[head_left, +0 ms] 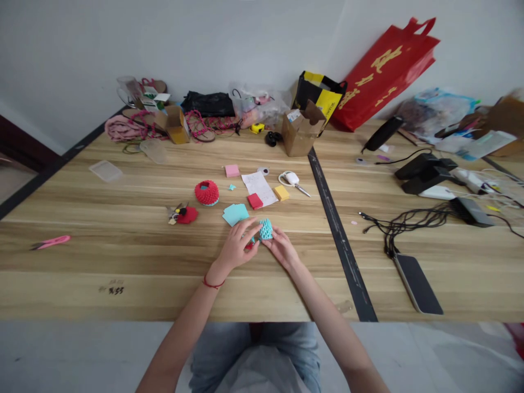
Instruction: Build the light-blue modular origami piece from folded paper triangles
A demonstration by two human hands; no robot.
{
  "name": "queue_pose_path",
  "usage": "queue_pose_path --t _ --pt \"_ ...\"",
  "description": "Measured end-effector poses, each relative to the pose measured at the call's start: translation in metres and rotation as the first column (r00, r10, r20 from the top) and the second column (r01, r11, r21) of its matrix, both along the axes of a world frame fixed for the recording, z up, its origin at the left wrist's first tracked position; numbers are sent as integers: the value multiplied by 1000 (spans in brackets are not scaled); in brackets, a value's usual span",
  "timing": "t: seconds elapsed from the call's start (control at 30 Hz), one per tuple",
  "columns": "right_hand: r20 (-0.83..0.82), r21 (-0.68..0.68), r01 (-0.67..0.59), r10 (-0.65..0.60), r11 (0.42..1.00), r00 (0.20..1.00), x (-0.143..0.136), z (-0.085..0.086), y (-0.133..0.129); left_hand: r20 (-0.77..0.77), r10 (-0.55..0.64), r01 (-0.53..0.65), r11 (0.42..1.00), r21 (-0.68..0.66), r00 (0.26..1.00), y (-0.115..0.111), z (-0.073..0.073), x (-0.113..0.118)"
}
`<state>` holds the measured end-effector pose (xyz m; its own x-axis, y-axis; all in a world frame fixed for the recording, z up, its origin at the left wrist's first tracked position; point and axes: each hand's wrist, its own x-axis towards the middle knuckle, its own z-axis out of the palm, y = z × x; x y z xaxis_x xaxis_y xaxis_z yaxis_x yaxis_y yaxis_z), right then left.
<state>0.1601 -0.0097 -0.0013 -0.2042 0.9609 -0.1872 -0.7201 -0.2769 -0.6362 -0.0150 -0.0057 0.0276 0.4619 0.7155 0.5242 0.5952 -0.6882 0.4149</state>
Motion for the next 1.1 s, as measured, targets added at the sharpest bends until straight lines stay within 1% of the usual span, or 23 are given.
queue_pose_path --t 0.2,0.43,0.57,0.83,1.1 --pt "18 -8 -1 1 1000 1000 1 -1 0 2 -2 2 1000 7 1000 0 0 0" --pt "-22 24 -21 22 999 1000 0 -3 1 10 -5 5 1000 12 1000 -1 1 0" --pt "-46 15 -26 27 1000 999 0 -3 2 12 -10 10 999 32 1000 -3 1 0" --pt "-39 -13 -9 9 1000 999 0 -1 2 -7 -20 20 999 47 1000 -3 0 1" --pt "-1 -2 0 0 1000 1000 -1 0 1 -13 -74 74 997 1 997 -4 -3 0"
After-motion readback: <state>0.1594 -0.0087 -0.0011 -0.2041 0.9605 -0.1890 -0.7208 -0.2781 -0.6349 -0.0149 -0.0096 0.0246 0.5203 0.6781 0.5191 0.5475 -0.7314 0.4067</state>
